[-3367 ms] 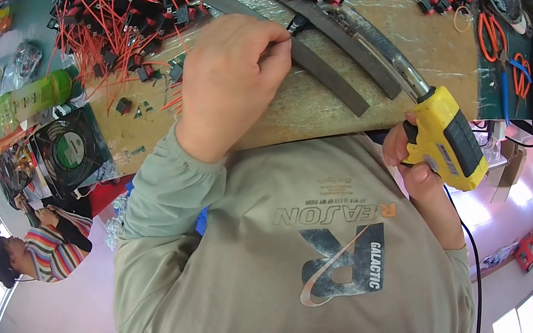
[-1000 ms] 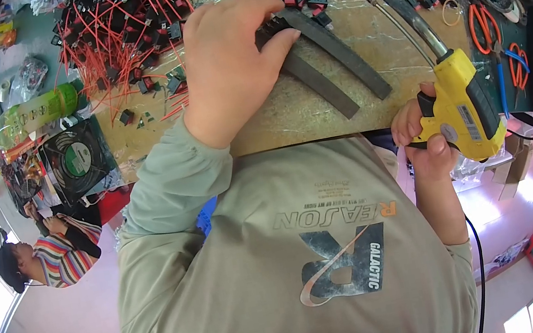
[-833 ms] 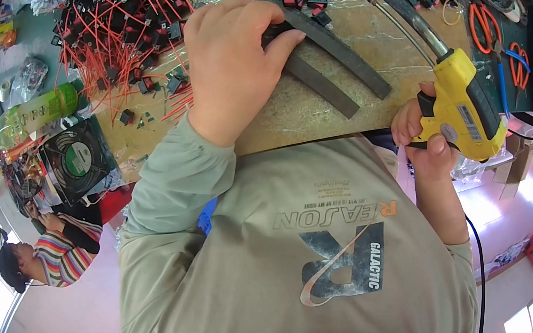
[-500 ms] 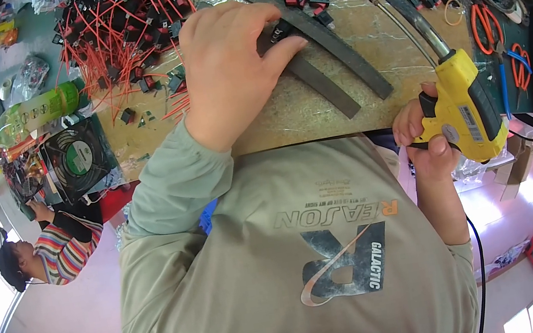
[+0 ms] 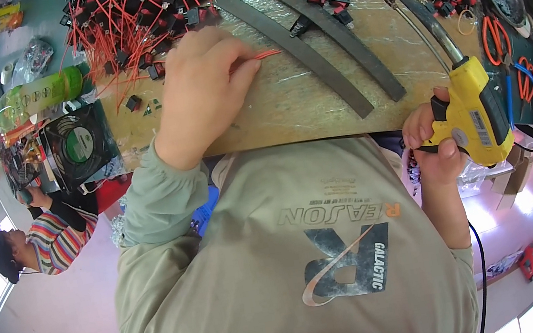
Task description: The person solders red and black wires to small electronic components using a soldering iron.
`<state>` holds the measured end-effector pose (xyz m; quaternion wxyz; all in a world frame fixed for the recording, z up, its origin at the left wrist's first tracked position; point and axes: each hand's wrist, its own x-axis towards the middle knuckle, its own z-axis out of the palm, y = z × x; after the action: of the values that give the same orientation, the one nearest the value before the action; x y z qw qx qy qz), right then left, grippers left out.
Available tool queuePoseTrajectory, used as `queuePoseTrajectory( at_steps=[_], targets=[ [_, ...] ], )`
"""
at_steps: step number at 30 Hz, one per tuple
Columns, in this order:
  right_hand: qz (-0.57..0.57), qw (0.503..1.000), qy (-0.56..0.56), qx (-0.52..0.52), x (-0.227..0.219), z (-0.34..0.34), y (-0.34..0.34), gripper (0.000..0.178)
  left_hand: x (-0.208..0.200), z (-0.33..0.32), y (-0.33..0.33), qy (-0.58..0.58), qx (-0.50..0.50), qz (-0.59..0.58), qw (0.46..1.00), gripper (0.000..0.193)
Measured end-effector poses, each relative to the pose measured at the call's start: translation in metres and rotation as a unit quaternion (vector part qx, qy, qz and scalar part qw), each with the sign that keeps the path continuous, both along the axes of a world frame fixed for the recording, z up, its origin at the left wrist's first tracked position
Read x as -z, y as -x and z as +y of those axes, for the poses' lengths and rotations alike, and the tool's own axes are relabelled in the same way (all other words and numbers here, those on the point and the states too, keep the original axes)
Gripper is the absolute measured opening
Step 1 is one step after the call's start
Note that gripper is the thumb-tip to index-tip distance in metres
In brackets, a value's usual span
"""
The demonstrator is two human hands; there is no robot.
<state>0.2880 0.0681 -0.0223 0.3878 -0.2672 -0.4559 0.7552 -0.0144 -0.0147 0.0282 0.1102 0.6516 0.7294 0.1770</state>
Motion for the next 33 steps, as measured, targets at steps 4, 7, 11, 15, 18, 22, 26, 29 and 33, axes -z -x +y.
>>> queuePoseTrajectory(
  at_steps=[4, 7, 11, 15, 18, 22, 26, 29, 33],
  targets=[
    [0.006, 1.000, 0.002, 0.000, 0.000, -0.001, 0.001, 0.078, -0.001, 0.001, -0.004, -0.018, 0.006, 0.016, 1.000, 0.009],
    [0.009, 1.000, 0.006, 0.002, 0.001, -0.002, 0.001, 0.078, -0.002, 0.001, -0.003, -0.003, 0.015, 0.016, 1.000, 0.008],
    [0.005, 1.000, 0.006, 0.006, -0.001, -0.003, 0.002, 0.077, 0.000, 0.001, -0.001, -0.027, 0.029, 0.008, 0.999, 0.010],
    [0.010, 1.000, 0.011, -0.005, -0.001, -0.001, 0.002, 0.077, 0.010, 0.004, -0.004, -0.099, 0.017, 0.013, 0.995, 0.006],
    [0.009, 1.000, 0.012, 0.001, -0.001, -0.002, 0.001, 0.077, 0.009, 0.005, -0.002, -0.045, 0.032, -0.012, 0.998, 0.007],
    [0.003, 1.000, 0.012, 0.007, -0.001, -0.004, 0.003, 0.078, 0.006, 0.006, -0.002, -0.053, 0.035, -0.020, 0.998, 0.006],
    [0.002, 1.000, 0.009, 0.007, -0.002, -0.004, 0.005, 0.079, 0.001, 0.003, -0.001, 0.002, 0.025, -0.028, 0.999, 0.009],
    [-0.002, 1.000, 0.007, 0.008, -0.003, -0.004, 0.004, 0.078, -0.002, 0.002, -0.004, -0.025, 0.023, -0.050, 0.998, 0.008],
    [-0.013, 1.000, -0.019, -0.013, -0.002, -0.008, 0.004, 0.077, 0.002, 0.005, -0.008, -0.098, 0.012, -0.071, 0.993, 0.012]
  ],
)
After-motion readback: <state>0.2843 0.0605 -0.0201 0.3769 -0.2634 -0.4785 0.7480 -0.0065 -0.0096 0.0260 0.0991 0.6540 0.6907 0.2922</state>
